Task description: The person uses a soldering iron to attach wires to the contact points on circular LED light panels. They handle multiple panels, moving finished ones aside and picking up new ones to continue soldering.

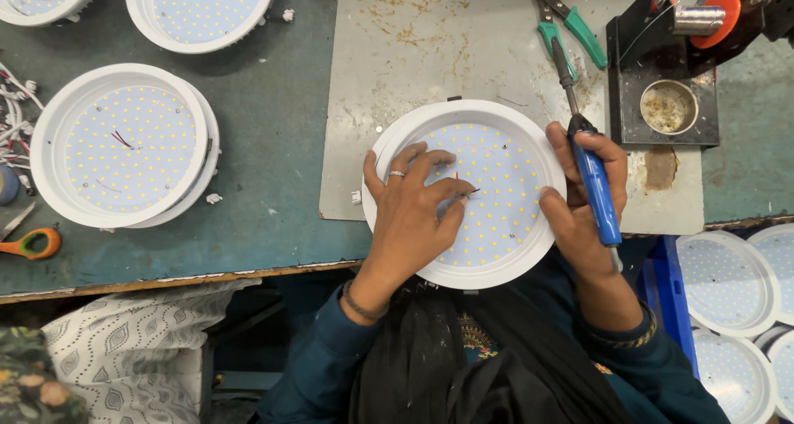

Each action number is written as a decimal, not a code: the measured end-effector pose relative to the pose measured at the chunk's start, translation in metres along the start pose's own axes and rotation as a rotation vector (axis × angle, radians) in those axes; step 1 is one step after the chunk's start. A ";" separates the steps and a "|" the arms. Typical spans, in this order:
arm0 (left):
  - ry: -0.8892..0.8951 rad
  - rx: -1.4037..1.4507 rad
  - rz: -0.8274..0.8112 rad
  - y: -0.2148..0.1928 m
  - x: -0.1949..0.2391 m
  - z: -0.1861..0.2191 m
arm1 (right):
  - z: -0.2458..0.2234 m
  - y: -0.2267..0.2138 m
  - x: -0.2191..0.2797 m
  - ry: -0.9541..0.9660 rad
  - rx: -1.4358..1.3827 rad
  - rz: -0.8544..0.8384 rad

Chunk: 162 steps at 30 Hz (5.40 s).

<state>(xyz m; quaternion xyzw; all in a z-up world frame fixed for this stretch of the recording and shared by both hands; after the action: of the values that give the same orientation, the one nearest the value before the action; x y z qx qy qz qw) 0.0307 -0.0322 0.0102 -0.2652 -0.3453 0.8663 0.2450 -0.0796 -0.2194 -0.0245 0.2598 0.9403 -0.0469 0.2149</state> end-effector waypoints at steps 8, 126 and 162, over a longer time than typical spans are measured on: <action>-0.002 0.021 -0.022 0.001 0.001 -0.001 | 0.002 -0.003 0.002 0.024 -0.003 0.011; -0.047 0.028 0.114 0.006 0.007 -0.011 | -0.022 -0.069 0.001 -0.201 0.021 0.094; 0.221 -0.040 -0.125 0.018 -0.119 -0.058 | 0.017 0.009 -0.039 -0.181 0.017 -0.364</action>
<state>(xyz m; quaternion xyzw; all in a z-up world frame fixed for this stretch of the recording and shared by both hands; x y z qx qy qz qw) 0.1507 -0.0891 -0.0045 -0.3420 -0.3491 0.8077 0.3298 -0.0387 -0.2330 -0.0227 0.0821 0.9482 -0.1161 0.2841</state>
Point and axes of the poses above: each hand's wrist, its own x-axis away from the middle knuckle, its own y-axis out of the palm, z = x × y, the point moved 5 cm from there along -x, towards the middle knuckle, and after that the axes turned 7 degrees about -y, right-handed, at the moved point
